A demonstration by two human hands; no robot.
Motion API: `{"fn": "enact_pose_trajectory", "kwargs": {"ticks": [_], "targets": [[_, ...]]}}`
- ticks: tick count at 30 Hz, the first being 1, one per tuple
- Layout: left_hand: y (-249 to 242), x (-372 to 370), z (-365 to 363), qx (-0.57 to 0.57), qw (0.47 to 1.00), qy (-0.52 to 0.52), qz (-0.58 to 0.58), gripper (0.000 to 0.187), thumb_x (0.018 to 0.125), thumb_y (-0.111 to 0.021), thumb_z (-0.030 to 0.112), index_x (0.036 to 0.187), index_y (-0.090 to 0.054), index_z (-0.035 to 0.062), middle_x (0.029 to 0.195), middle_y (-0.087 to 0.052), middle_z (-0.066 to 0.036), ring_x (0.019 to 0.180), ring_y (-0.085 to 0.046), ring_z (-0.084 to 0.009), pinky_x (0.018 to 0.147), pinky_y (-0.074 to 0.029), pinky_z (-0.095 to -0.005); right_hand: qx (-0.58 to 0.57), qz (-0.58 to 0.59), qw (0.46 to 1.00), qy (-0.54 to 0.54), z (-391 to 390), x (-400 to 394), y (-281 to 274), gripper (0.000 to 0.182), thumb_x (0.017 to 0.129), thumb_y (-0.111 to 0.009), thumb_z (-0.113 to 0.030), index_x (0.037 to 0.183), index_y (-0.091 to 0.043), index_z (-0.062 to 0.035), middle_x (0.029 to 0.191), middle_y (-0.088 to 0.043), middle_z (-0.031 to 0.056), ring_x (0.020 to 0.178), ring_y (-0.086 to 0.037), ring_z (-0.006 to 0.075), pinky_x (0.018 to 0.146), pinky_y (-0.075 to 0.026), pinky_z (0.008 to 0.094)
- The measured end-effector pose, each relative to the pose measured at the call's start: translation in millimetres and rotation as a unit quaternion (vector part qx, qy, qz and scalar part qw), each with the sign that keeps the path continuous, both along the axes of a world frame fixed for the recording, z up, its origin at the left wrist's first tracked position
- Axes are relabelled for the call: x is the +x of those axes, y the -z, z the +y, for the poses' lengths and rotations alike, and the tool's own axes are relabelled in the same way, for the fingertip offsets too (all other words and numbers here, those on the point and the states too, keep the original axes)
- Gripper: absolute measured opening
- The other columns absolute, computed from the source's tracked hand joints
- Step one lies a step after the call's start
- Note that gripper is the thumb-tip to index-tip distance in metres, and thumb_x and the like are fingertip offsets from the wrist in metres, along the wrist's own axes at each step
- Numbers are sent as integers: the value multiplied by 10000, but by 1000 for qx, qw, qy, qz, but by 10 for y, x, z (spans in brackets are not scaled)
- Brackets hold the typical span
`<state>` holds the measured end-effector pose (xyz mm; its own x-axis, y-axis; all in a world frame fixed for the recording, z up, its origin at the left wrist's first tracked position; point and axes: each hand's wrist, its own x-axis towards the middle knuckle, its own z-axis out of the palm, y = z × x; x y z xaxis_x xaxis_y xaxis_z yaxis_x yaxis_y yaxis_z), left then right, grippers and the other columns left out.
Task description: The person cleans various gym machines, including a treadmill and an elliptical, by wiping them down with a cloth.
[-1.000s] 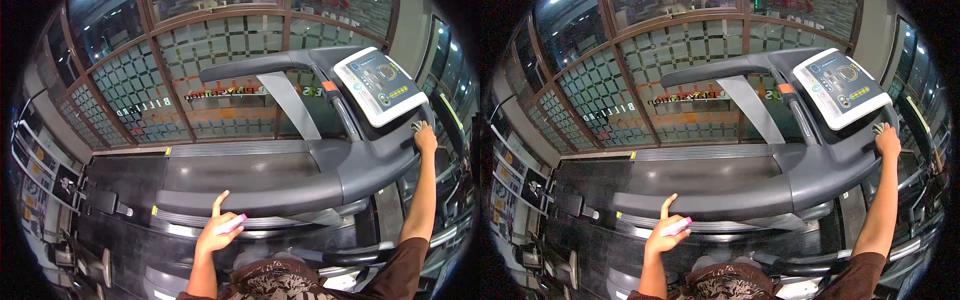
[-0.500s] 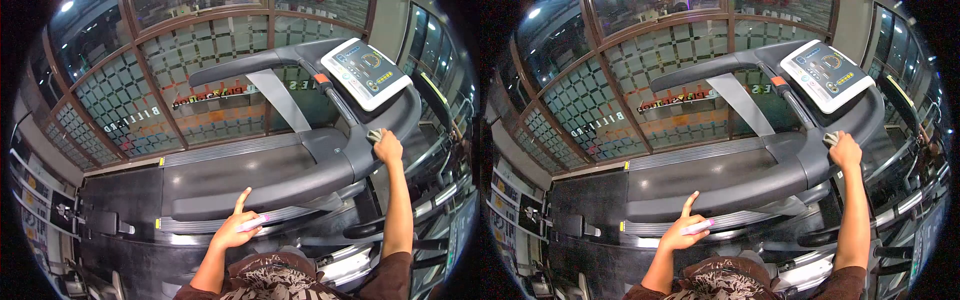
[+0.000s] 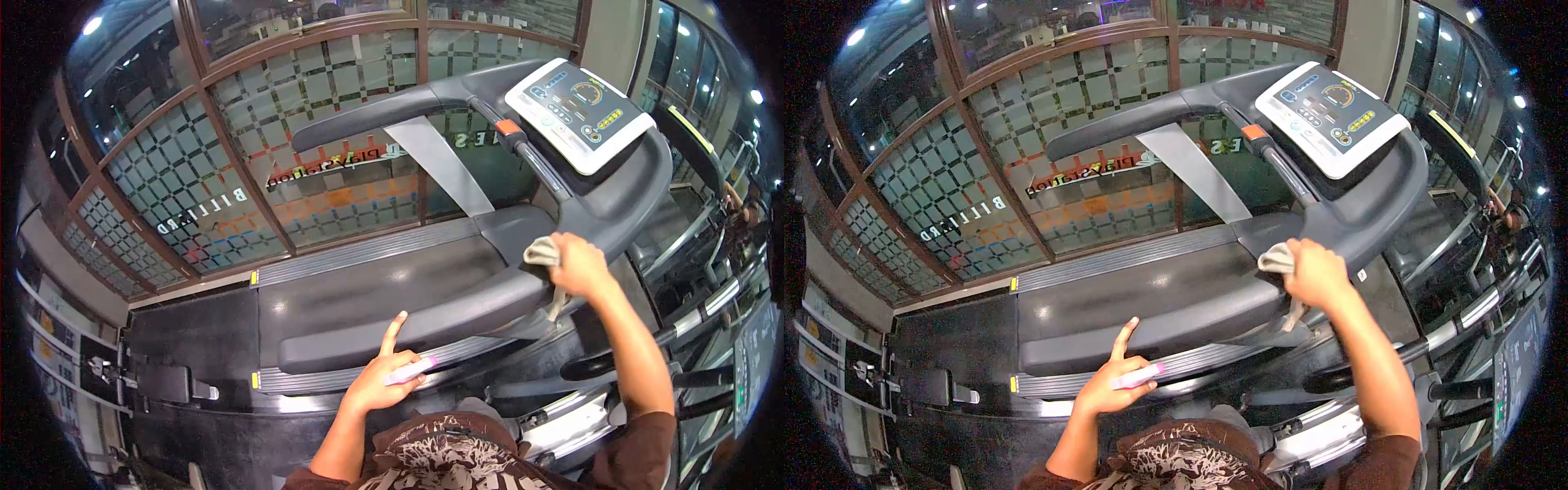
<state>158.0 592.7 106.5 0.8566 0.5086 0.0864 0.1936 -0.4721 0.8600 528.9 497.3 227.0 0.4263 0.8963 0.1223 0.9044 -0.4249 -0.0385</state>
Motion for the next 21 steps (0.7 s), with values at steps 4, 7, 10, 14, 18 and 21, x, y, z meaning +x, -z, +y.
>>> {"fn": "enact_pose_trajectory", "kwargs": {"ticks": [4, 7, 10, 14, 18, 21], "targets": [[25, -4, -3, -1, 1000, -14, -3, 173, 809, -794, 155, 948, -705, 105, 1637, -95, -256, 1450, -373, -371, 1085, -429, -455, 162, -76, 984, 23, 213, 627, -264, 454, 753, -665, -55, 1202, -609, -78, 1143, -599, 168, 1022, -613, 399, 884, -518, 504], [1, 37, -38, -16, 999, -31, 0, 183, 812, -793, 158, 968, -714, 105, 1638, -119, -235, 1444, -386, -358, 1077, -441, -457, 183, -81, 979, 35, 466, 1253, -44, 491, 747, -650, -27, 1233, -583, -48, 1247, -541, 198, 1126, -540, 415, 946, -498, 504], [49, 54, -44, -9, 999, -46, 2, 196, 815, -796, 165, 985, -718, 107, 1638, -133, -218, 1431, -408, -350, 1063, -457, -450, 30, -79, 994, 69, 654, 1404, 318, 454, 766, -637, -83, 1217, -590, -59, 1261, -539, 189, 1143, -527, 445, 941, -501, 563], [88, 66, -74, -29, 997, -67, 3, 196, 816, -801, 159, 989, -722, 111, 1632, -172, -212, 1436, -401, -348, 1024, -482, -433, -65, -83, 994, 28, 602, 1243, 89, 401, 766, -656, -121, 1163, -615, -82, 1223, -589, 183, 1133, -560, 457, 960, -515, 516], [65, 95, -60, -15, 996, -85, -18, 184, 813, -803, 137, 976, -726, 102, 1613, -231, -230, 1458, -370, -346, 1004, -483, -419, -245, -34, 968, 34, 627, 1198, -283, 376, 749, -676, -216, 1091, -715, -66, 1115, -706, 201, 1066, -674, 368, 949, -534, 453], [53, 133, -89, -16, 994, -101, -29, 168, 805, -808, 126, 949, -729, 90, 1593, -277, -250, 1474, -342, -348, 1003, -478, -412, -341, -30, 939, 26, 1020, 1297, -553, 372, 735, -687, -165, 1082, -720, -35, 1057, -716, 234, 1046, -685, 363, 888, -548, 427]]}}
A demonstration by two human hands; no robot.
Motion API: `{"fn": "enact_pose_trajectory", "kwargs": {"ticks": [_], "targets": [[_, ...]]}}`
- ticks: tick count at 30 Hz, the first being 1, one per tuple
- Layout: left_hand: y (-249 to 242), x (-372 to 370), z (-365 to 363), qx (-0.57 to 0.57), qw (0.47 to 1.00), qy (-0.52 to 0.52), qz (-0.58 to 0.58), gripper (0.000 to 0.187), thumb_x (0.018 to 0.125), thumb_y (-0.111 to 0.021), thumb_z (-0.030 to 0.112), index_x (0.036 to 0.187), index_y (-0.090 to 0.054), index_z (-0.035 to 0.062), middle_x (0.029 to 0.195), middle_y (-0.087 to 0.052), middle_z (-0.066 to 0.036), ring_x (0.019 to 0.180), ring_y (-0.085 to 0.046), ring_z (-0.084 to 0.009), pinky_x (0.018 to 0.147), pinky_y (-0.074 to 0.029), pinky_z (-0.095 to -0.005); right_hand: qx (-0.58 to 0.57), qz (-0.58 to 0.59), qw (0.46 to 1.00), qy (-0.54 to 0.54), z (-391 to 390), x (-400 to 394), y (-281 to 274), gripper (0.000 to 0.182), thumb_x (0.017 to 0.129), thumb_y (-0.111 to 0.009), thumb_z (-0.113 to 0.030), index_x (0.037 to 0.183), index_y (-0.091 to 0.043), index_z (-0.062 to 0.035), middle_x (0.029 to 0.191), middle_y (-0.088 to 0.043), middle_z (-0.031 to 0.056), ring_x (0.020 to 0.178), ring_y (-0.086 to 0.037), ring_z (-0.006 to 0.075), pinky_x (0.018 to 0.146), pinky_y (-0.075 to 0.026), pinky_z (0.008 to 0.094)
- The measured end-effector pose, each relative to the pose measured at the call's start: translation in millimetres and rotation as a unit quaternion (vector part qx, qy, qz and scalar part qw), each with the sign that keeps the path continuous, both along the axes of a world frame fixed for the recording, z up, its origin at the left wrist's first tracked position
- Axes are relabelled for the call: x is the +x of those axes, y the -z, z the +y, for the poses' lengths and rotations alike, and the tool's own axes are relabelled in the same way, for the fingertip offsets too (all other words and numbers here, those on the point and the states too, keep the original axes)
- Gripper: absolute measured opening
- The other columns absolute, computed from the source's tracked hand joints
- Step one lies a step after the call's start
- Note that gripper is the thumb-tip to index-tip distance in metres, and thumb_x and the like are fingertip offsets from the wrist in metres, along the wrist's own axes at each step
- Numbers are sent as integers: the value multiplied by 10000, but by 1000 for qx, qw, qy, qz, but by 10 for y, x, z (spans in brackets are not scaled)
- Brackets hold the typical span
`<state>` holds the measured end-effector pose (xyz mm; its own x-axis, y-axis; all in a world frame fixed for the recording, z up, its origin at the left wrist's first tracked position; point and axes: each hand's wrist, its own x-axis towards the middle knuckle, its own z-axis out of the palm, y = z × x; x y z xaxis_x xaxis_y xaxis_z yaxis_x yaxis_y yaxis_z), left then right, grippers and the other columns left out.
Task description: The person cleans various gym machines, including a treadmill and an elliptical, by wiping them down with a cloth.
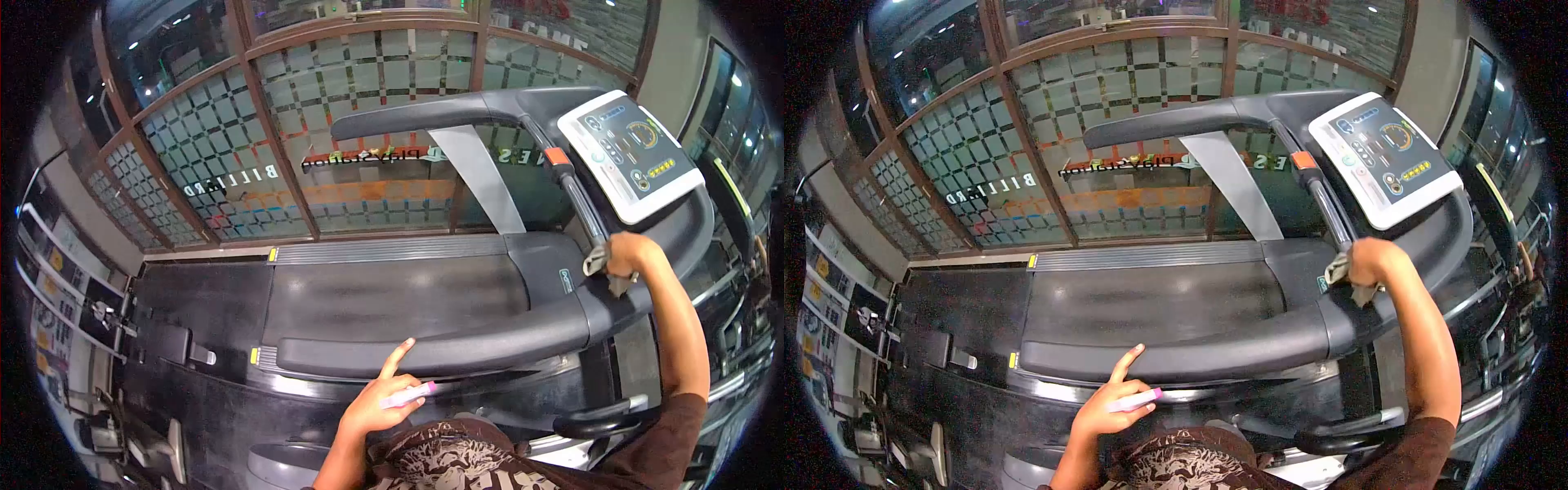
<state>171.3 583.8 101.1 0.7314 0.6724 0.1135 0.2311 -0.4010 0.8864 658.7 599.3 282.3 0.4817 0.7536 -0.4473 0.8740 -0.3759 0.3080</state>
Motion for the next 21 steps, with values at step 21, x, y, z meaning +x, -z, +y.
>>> {"fn": "enact_pose_trajectory", "kwargs": {"ticks": [21], "targets": [[-59, 265, -172, -53, 987, -146, 31, 205, 751, -849, 136, 920, -743, 89, 1521, -403, -223, 1399, -453, -347, 1065, -446, -429, 417, 44, 907, -20, 1402, 1196, 1134, 563, 876, -683, -384, 1296, -439, -99, 1262, -530, 316, 1194, -510, 519, 1042, -390, 585]]}}
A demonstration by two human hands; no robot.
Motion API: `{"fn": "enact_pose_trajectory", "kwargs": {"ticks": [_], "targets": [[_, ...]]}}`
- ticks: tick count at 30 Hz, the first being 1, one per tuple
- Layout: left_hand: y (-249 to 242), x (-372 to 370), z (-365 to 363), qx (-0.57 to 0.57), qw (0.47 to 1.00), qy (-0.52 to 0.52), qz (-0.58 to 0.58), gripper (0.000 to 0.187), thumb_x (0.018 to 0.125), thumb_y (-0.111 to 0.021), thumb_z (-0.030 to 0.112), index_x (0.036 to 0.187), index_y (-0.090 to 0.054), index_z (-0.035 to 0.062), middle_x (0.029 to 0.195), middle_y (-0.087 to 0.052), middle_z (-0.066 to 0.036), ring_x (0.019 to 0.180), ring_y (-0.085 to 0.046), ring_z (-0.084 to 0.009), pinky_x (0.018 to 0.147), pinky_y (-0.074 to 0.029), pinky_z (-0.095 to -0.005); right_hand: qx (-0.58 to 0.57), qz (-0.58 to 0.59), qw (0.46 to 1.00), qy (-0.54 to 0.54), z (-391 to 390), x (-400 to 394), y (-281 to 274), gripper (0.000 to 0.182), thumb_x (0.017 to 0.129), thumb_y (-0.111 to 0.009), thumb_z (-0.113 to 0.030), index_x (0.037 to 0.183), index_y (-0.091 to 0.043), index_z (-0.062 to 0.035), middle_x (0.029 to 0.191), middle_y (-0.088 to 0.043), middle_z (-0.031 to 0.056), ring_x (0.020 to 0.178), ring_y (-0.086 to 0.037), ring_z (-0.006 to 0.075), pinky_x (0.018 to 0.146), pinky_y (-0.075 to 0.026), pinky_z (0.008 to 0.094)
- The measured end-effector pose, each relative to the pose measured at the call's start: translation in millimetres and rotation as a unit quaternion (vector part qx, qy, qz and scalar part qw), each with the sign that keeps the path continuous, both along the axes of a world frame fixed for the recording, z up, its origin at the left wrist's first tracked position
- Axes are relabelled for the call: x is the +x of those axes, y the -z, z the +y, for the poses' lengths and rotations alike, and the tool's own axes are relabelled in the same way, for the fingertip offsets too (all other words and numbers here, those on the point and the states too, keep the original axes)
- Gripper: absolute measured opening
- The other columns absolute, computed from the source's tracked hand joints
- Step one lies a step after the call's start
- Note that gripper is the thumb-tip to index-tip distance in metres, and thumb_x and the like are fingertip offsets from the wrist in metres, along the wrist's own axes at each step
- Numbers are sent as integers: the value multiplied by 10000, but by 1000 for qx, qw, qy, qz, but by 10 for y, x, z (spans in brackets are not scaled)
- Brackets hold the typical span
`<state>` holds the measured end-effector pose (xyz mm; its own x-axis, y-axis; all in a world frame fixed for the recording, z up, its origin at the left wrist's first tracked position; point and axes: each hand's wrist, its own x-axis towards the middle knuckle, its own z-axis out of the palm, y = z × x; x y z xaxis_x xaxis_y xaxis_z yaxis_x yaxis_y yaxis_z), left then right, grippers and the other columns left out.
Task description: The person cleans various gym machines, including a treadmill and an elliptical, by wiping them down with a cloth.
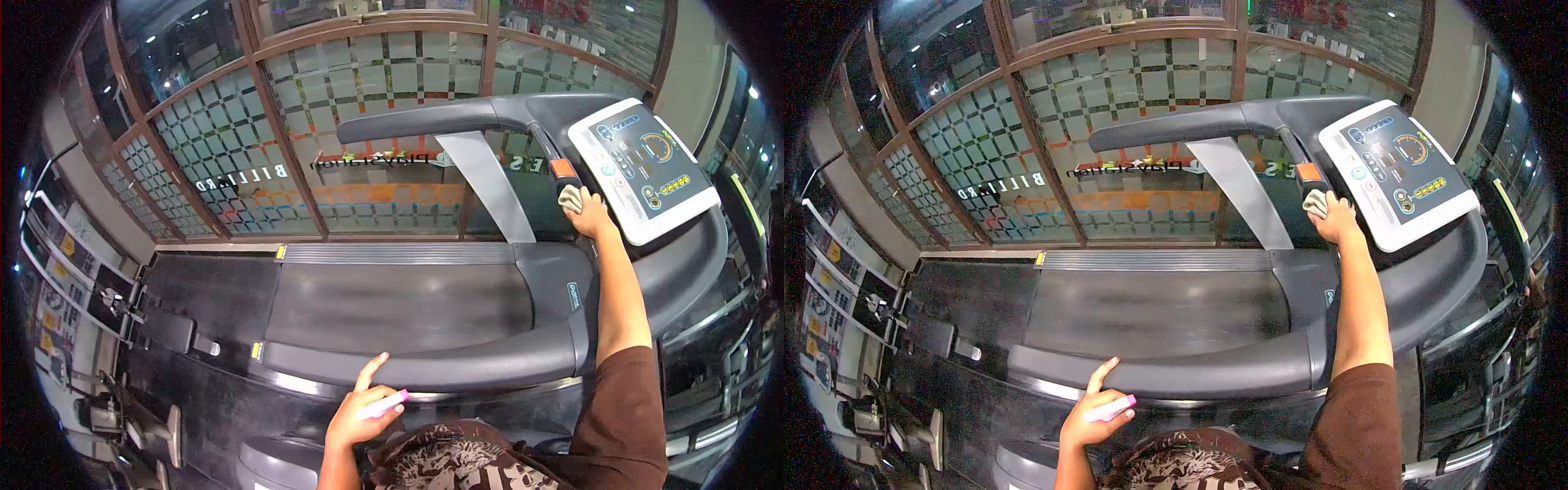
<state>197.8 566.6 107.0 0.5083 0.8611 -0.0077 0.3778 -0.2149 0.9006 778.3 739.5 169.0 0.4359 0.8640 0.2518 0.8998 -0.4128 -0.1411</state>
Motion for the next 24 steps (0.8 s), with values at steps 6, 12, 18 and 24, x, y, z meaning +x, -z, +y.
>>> {"fn": "enact_pose_trajectory", "kwargs": {"ticks": [6, 12, 18, 24], "targets": [[-6, -46, 42, 93, 993, 65, 28, 221, 758, -845, 149, 950, -745, 103, 1570, -318, -239, 1390, -462, -365, 1042, -469, -429, -94, 17, 995, 22, -440, -123, -170, 693, 897, -656, -497, 1415, -398, -116, 1277, -561, 320, 1166, -581, 495, 1001, -476, 536], [50, -156, 105, 125, 984, 123, 13, 229, 772, -833, 159, 979, -743, 122, 1609, -229, -245, 1396, -450, -389, 1028, -477, -430, -219, -56, 972, 62, -1010, -445, -282, 658, 878, -690, -331, 1433, -388, -147, 1306, -571, 259, 1183, -588, 469, 992, -500, 515], [86, -278, 204, 66, 985, 158, 1, 222, 776, -832, 149, 977, -741, 120, 1622, -182, -251, 1350, -504, -380, 975, -510, -421, -322, -134, 936, 34, -1450, -1261, -730, 433, 820, -606, -94, 1251, -602, -142, 1257, -569, 206, 1173, -542, 440, 986, -513, 490], [144, -304, 260, 60, 981, 186, -4, 218, 776, -836, 142, 970, -740, 116, 1621, -170, -260, 1174, -655, -321, 908, -542, -404, -206, -70, 976, 21, -1696, -1216, -706, 443, 796, -581, -14, 1227, -588, -119, 1238, -553, 225, 1182, -522, 453, 985, -499, 496]]}}
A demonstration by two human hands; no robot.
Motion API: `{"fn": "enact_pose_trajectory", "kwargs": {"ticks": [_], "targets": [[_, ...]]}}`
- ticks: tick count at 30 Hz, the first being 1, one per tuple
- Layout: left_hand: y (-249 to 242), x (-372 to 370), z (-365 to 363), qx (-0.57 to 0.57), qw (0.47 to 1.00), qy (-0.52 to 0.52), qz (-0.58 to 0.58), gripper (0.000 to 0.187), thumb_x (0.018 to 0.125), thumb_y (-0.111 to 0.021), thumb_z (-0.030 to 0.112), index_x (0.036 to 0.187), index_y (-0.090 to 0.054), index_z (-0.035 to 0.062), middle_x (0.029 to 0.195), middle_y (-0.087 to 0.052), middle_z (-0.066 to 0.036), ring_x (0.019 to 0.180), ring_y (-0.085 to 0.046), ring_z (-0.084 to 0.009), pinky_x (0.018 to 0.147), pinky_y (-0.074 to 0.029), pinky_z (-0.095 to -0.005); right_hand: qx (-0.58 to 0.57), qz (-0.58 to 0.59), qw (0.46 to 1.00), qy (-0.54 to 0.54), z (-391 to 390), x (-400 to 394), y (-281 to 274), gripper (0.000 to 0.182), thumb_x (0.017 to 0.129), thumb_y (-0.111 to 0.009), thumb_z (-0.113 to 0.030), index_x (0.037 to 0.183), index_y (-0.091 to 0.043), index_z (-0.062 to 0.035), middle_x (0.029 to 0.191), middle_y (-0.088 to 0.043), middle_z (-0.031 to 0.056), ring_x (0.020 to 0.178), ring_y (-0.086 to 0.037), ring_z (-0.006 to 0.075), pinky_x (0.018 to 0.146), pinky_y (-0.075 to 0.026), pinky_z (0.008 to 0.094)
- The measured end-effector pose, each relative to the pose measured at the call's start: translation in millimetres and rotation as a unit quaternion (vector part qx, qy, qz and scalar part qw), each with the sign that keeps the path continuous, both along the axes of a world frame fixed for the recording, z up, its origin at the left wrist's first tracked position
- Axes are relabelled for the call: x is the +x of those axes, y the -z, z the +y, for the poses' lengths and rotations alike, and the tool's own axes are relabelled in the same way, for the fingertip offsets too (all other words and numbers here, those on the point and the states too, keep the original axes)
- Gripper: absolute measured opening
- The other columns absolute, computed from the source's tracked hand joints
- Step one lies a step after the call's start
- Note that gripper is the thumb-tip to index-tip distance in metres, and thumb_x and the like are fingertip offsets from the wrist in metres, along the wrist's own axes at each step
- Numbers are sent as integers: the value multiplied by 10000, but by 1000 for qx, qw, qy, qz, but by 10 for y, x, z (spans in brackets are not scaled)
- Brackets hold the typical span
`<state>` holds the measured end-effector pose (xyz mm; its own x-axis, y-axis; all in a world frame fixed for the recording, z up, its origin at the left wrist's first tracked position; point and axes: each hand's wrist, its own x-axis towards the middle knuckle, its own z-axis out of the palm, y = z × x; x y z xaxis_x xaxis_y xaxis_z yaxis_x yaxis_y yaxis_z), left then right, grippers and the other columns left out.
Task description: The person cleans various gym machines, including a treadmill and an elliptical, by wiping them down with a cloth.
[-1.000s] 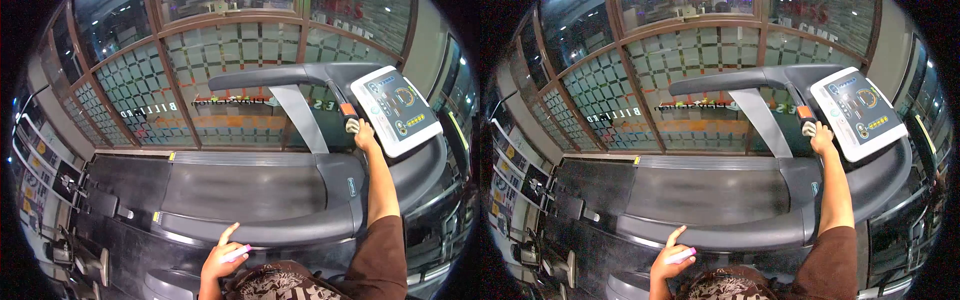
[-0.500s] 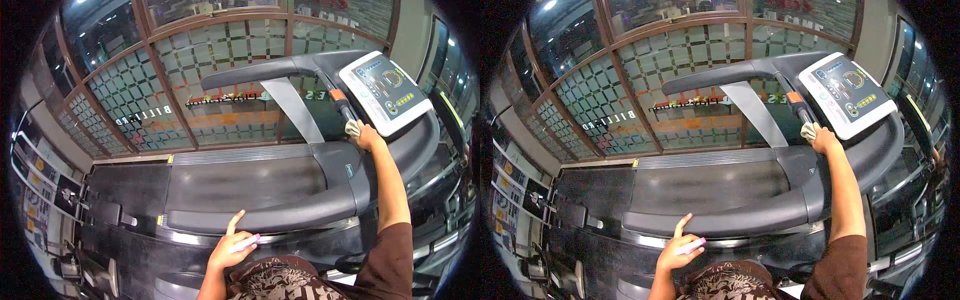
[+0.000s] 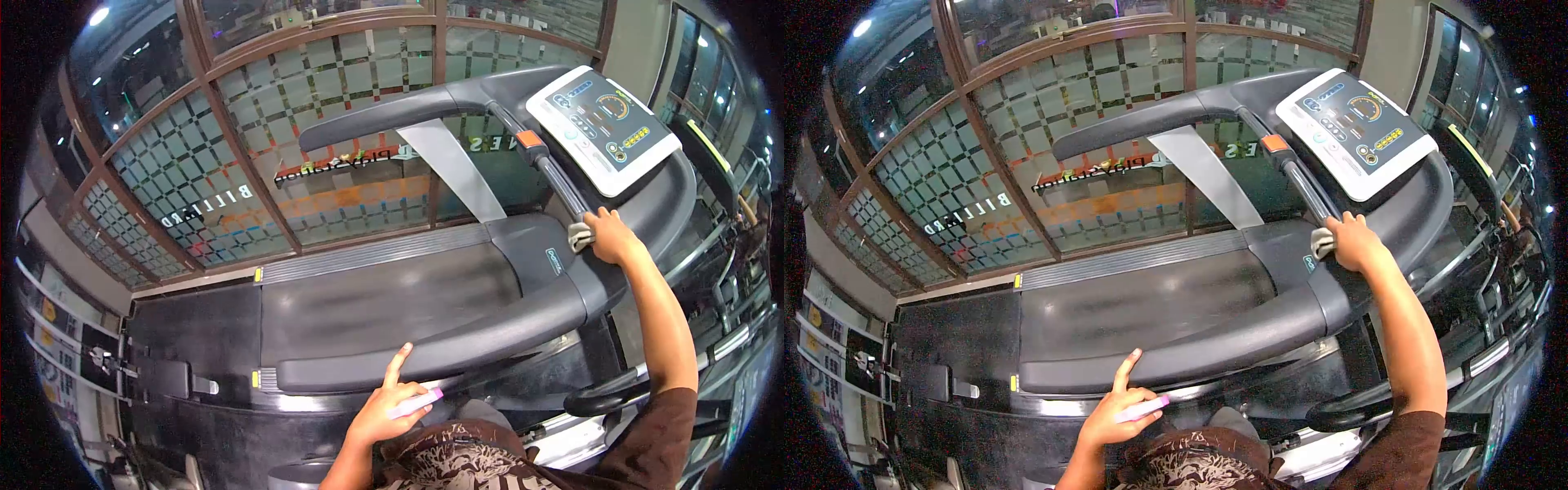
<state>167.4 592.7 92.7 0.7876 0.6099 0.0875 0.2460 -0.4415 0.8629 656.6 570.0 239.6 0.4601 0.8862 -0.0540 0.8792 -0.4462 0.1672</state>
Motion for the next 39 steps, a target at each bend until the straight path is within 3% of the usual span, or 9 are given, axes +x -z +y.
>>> {"fn": "enact_pose_trajectory", "kwargs": {"ticks": [4, 10, 14, 19, 26, 30, 33, 36, 39], "targets": [[-66, -3, 5, -18, 999, 6, 36, 212, 778, -839, 156, 960, -738, 117, 1617, -185, -258, 1198, -640, -307, 900, -545, -404, 169, 6, 984, -57, 144, 393, 45, 486, 754, -616, 68, 1209, -536, -85, 1186, -549, 238, 1096, -539, 473, 948, -477, 527], [-34, 70, -61, -22, 997, -40, 66, 204, 776, -848, 181, 939, -741, 120, 1504, -424, -240, 1495, -298, -311, 978, -516, -423, 239, 9, 965, -106, 967, 933, 80, 489, 743, -622, 68, 1199, -661, -105, 1219, -585, 212, 1131, -566, 431, 997, -467, 489], [-92, 191, -122, -49, 992, -106, 42, 198, 762, -859, 172, 918, -747, 121, 1469, -465, -221, 1487, -300, -363, 1042, -465, -444, 271, 53, 951, -142, 1571, 1241, 422, 493, 734, -635, 57, 1190, -709, -113, 1255, -623, 197, 1162, -611, 383, 1009, -488, 430], [2, 237, -144, -20, 992, -124, 20, 188, 743, -864, 140, 878, -742, 93, 1048, -724, -66, 1484, -286, -374, 1100, -390, -448, 165, 110, 977, -79, 1800, 1329, 571, 396, 795, -634, -30, 1154, -729, -170, 1069, -721, 179, 1055, -688, 322, 918, -533, 440], [-49, 209, -150, 26, 993, -115, 16, 189, 747, -847, 111, 892, -728, 91, 1487, -441, -243, 1288, -546, -305, 919, -514, -378, 2, -116, 987, -110, 1349, 919, 643, 395, 898, -613, -292, 1140, -699, 8, 1288, -607, 265, 1208, -597, 379, 1030, -450, 480], [-159, 239, -167, -62, 989, -135, -19, 189, 751, -849, 105, 893, -728, 74, 1524, -381, -277, 1460, -368, -352, 1074, -409, -398, -87, -99, 990, -55, 1092, 658, 546, 532, 917, -578, -347, 1211, -640, 92, 1499, -411, 318, 1325, -502, 445, 1097, -397, 491], [-94, 183, -138, -37, 993, -112, -13, 196, 750, -854, 111, 900, -732, 76, 1555, -333, -269, 1457, -374, -354, 1070, -418, -404, -154, -116, 981, -17, 949, 496, 471, 499, 874, -609, -319, 1231, -662, 25, 1531, -352, 330, 1374, -466, 413, 1124, -371, 502], [-78, 137, -95, -24, 995, -91, -11, 206, 748, -860, 122, 909, -737, 90, 1575, -299, -264, 1454, -379, -356, 1064, -429, -412, -130, 34, 991, -27, 654, 261, -12, 463, 812, -652, -235, 1239, -685, -60, 1545, -314, 333, 1387, -458, 374, 1157, -342, 481], [-115, 108, -52, -60, 996, -72, 2, 214, 743, -868, 123, 913, -739, 110, 1588, -272, -256, 1442, -398, -356, 1032, -458, -413, 94, 114, 986, -72, 321, 491, -277, 447, 753, -649, -48, 1196, -703, -68, 1375, -514, 332, 1255, -565, 395, 1090, -426, 420]]}}
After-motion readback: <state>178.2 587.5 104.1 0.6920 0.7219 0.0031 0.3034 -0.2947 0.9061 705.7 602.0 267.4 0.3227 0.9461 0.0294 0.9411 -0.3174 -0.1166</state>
